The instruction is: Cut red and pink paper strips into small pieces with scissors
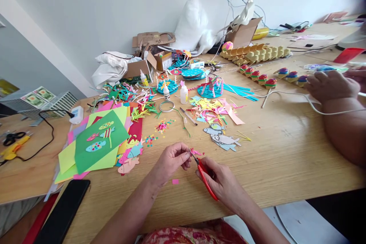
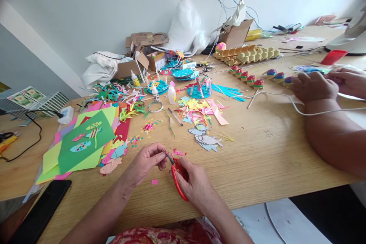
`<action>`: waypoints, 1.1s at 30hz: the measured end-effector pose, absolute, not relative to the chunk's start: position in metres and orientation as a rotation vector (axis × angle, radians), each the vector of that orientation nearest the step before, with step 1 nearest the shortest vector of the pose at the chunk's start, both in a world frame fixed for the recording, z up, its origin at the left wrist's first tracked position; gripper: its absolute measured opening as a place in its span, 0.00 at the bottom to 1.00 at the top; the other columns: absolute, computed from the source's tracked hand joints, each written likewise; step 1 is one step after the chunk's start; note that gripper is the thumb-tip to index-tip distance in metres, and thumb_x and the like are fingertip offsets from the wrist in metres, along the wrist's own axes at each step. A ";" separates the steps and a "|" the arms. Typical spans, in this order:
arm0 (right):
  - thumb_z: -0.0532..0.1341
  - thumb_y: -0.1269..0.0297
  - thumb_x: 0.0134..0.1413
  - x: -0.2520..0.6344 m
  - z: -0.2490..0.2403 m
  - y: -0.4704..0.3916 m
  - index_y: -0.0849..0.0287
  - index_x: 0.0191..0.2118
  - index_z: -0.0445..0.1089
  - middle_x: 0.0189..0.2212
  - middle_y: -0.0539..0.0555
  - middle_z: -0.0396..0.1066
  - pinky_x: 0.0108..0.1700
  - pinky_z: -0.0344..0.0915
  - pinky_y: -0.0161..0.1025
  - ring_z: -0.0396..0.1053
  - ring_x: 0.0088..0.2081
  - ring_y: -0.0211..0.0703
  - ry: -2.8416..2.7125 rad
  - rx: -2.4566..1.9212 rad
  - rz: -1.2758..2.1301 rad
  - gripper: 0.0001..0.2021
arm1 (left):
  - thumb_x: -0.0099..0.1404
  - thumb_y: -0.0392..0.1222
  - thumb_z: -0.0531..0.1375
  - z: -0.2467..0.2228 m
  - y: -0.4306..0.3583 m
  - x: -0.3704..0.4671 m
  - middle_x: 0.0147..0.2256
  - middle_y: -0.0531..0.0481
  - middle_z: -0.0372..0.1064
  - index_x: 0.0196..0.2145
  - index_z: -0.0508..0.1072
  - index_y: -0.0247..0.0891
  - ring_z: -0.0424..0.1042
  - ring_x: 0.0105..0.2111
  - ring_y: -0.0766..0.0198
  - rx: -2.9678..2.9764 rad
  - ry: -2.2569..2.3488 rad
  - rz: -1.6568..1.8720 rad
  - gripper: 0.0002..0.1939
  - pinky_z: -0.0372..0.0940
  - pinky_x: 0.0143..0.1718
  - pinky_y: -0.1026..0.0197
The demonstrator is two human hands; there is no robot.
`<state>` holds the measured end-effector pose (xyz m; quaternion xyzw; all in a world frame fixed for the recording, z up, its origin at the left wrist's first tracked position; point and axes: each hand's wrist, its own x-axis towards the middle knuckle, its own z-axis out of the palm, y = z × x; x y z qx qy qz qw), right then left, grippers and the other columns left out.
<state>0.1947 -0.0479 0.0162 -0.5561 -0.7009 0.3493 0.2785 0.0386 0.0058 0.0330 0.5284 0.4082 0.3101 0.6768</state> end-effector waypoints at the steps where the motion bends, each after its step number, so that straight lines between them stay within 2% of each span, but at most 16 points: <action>1: 0.49 0.62 0.53 0.195 0.016 -0.048 0.59 0.24 0.57 0.18 0.45 0.53 0.23 0.49 0.30 0.51 0.21 0.32 -1.881 -1.498 0.937 0.10 | 0.53 0.44 0.57 0.032 0.006 0.038 0.21 0.55 0.61 0.26 0.64 0.34 0.61 0.20 0.72 1.195 0.913 0.693 0.09 0.59 0.24 0.66; 7: 0.48 0.60 0.54 0.196 0.015 -0.048 0.59 0.25 0.59 0.17 0.44 0.53 0.22 0.48 0.31 0.50 0.20 0.32 -1.881 -1.536 0.936 0.12 | 0.54 0.42 0.56 0.033 0.006 0.039 0.20 0.55 0.61 0.27 0.64 0.34 0.61 0.20 0.72 1.218 0.912 0.679 0.07 0.59 0.24 0.67; 23: 0.49 0.60 0.53 0.200 0.015 -0.052 0.60 0.21 0.59 0.15 0.45 0.54 0.21 0.48 0.30 0.50 0.19 0.31 -1.863 -1.537 0.914 0.14 | 0.53 0.43 0.56 0.031 0.008 0.038 0.20 0.55 0.61 0.26 0.64 0.34 0.61 0.20 0.72 1.198 0.926 0.712 0.09 0.59 0.23 0.67; 29: 0.50 0.59 0.52 0.202 0.008 -0.049 0.59 0.25 0.60 0.17 0.45 0.54 0.22 0.51 0.30 0.52 0.21 0.33 -1.698 -1.458 1.103 0.11 | 0.54 0.42 0.56 0.033 0.006 0.040 0.19 0.55 0.60 0.24 0.64 0.34 0.60 0.20 0.72 1.210 0.975 0.713 0.08 0.57 0.22 0.68; 33: 0.56 0.60 0.46 0.197 0.005 -0.041 0.59 0.28 0.58 0.21 0.45 0.55 0.22 0.52 0.30 0.53 0.21 0.32 -1.424 -1.339 1.240 0.09 | 0.53 0.40 0.56 0.033 0.004 0.043 0.20 0.55 0.61 0.25 0.64 0.33 0.60 0.20 0.72 1.179 0.971 0.722 0.07 0.57 0.22 0.67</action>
